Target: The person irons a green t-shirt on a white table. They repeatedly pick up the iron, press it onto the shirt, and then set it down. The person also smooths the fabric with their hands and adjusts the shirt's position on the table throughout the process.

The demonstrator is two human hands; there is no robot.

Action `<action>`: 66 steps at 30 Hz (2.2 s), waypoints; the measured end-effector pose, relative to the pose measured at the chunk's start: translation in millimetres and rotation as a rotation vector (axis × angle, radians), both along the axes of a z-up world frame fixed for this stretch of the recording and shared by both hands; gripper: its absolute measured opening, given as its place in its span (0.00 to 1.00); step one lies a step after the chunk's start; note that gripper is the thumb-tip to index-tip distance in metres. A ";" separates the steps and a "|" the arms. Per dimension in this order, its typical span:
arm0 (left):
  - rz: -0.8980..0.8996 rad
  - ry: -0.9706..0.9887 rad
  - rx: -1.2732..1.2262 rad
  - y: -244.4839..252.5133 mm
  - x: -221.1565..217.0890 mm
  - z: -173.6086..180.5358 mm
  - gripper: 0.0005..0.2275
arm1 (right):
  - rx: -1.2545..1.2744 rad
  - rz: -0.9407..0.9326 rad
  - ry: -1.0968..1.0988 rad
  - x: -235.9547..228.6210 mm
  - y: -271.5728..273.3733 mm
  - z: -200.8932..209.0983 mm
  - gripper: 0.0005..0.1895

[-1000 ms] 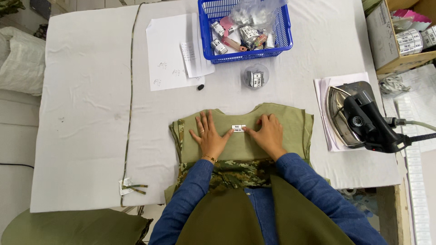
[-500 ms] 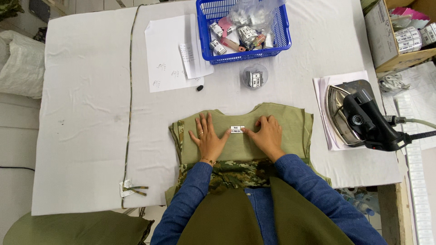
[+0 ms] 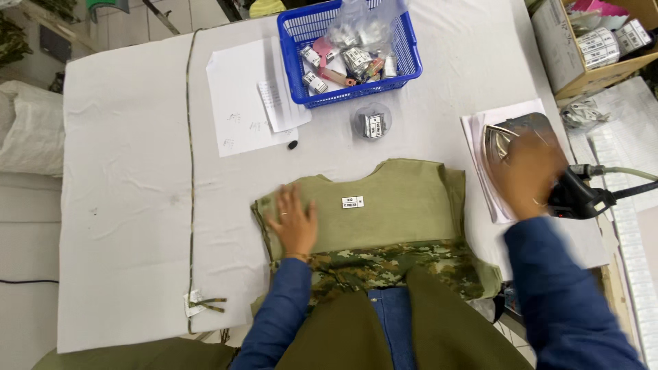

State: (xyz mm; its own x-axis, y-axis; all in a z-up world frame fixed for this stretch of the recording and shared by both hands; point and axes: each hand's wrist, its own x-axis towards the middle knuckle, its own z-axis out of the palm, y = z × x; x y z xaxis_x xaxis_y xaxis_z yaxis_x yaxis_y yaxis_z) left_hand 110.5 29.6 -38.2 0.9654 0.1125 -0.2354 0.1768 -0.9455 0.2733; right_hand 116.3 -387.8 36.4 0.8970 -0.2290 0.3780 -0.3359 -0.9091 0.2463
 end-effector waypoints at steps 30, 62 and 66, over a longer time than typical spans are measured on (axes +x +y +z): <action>0.452 -0.441 -0.682 59.9 2.1 -43.3 0.15 | 0.591 0.438 0.948 54.2 146.1 61.1 0.31; -0.724 0.099 -0.462 -39.1 -123.5 6.9 0.09 | 0.847 0.792 0.912 -134.5 156.3 -67.3 0.05; -0.678 0.163 -0.461 -40.0 -120.8 19.5 0.07 | 0.960 0.912 0.879 -134.5 151.6 -71.7 0.03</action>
